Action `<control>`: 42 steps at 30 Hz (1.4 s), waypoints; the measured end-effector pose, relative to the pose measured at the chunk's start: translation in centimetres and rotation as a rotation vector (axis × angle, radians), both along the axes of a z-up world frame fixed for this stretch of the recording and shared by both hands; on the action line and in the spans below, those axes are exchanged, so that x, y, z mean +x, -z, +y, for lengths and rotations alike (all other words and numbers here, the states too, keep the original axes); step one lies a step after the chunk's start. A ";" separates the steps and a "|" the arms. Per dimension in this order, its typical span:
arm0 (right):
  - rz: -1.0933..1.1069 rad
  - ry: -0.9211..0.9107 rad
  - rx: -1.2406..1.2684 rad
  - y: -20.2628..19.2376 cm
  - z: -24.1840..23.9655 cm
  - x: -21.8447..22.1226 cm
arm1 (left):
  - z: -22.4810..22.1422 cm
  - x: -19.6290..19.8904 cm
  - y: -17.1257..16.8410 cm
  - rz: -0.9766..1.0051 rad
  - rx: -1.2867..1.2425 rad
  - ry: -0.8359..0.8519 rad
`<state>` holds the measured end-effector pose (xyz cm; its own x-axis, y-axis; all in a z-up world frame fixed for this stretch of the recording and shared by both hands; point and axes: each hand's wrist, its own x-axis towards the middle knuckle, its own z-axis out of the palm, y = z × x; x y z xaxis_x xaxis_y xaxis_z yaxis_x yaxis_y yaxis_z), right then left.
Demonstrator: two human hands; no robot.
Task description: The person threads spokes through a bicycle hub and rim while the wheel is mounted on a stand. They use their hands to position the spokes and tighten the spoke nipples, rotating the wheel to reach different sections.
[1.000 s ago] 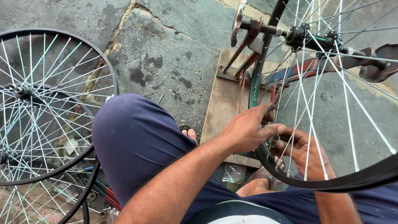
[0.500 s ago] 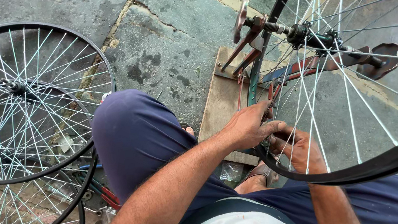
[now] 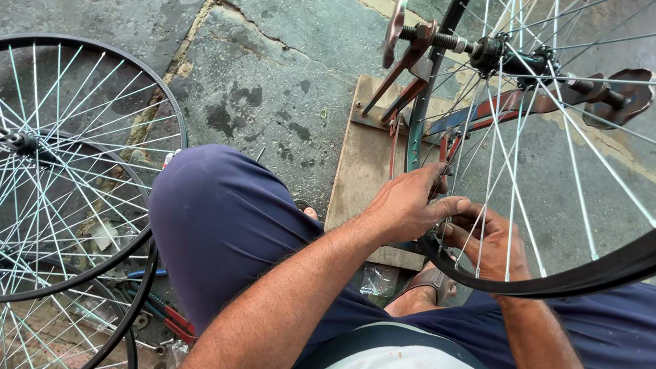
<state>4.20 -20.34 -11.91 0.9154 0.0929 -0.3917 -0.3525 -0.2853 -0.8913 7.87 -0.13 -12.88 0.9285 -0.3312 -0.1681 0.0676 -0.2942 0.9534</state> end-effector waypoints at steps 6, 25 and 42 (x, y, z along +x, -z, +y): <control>0.066 0.070 -0.103 0.1 0.3 0.0 | 0.0 0.1 -0.2 0.009 -0.001 0.023; 0.038 -0.104 0.170 -3.6 1.4 0.7 | 0.3 0.3 -1.4 0.093 -0.148 -0.064; 0.215 -0.297 0.289 -0.4 -3.3 1.3 | 0.5 0.3 -1.0 -0.043 -0.103 -0.061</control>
<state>5.48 -23.68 -11.50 0.7333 0.4719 -0.4895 -0.4787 -0.1529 -0.8645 8.15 0.35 -11.83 0.9531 -0.2870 -0.0959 0.0411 -0.1911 0.9807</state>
